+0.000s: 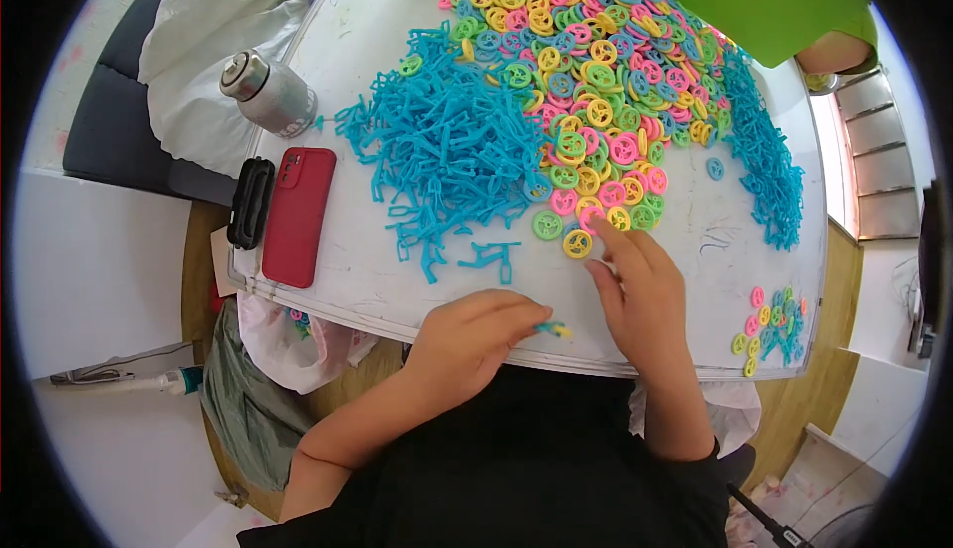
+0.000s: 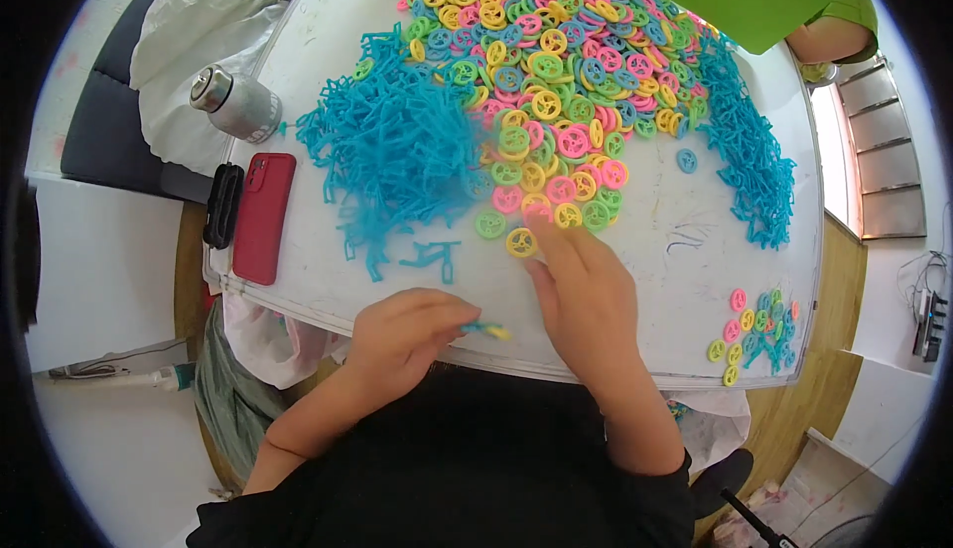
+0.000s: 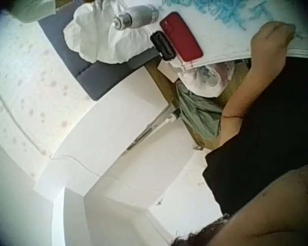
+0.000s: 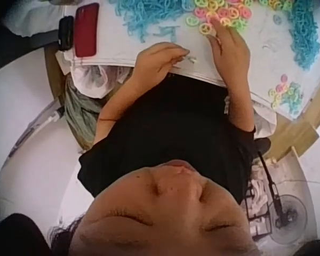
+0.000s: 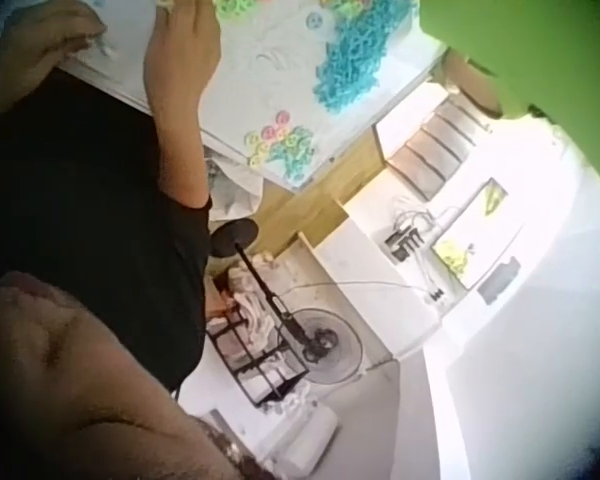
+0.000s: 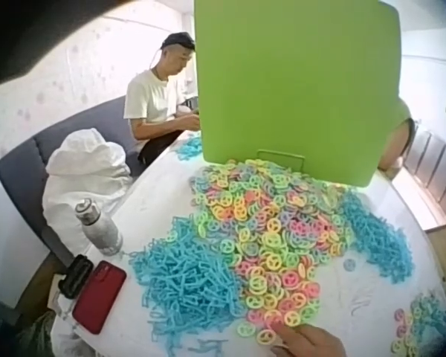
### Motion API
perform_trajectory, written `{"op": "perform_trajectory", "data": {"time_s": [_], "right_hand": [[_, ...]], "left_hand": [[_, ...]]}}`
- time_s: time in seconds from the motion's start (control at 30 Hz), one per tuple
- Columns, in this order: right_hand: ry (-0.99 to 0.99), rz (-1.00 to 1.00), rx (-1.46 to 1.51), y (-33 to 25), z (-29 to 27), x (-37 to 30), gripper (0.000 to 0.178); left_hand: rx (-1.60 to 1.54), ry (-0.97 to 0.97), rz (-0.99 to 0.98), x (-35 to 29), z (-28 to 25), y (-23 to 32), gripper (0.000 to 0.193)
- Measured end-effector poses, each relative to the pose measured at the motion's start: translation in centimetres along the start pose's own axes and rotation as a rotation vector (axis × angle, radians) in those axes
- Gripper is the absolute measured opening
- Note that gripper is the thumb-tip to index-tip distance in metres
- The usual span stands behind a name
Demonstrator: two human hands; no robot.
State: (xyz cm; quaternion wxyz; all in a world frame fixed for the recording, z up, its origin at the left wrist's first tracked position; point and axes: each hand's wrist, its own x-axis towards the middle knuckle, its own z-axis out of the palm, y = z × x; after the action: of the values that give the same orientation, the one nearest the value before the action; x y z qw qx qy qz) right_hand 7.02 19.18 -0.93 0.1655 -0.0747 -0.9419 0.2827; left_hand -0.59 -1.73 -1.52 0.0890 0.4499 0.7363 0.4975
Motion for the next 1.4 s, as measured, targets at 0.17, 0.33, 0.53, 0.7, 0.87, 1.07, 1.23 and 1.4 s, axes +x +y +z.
{"op": "perform_trajectory", "data": {"time_s": [0.17,0.33,0.53,0.7,0.87,1.07,1.23,1.4], "right_hand": [[-0.069,0.005,-0.184,-0.5,1.8,0.3,0.04],[-0.039,-0.065,-0.055,0.3,0.7,-0.3,0.033],[-0.216,0.498,1.05,-1.1,-1.2,-1.9,0.017],[-0.24,0.389,1.22,-0.9,-0.1,-1.3,0.014],[-0.195,0.567,1.287,-1.7,0.4,-1.5,0.01],[-0.132,0.559,1.372,-1.7,1.0,-1.9,0.011],[-0.076,0.257,0.711,-1.9,0.3,-1.9,0.02],[-0.002,0.379,1.027,-2.3,1.1,-2.9,0.034]], "left_hand": [[-0.23,-0.036,-0.346,0.0,-0.2,0.8,0.022],[-0.555,-0.021,-0.57,0.3,0.0,0.6,0.016],[-0.674,0.014,-0.654,0.7,0.6,0.7,0.016],[-0.48,0.022,-0.451,1.0,1.1,0.9,0.017],[-0.103,0.133,-0.151,0.8,1.6,0.4,0.018],[0.115,0.231,0.081,0.8,2.5,0.7,0.022],[0.008,0.174,-0.041,1.1,1.8,0.6,0.021],[-0.118,0.191,-0.023,1.2,1.8,0.1,0.015]]}}
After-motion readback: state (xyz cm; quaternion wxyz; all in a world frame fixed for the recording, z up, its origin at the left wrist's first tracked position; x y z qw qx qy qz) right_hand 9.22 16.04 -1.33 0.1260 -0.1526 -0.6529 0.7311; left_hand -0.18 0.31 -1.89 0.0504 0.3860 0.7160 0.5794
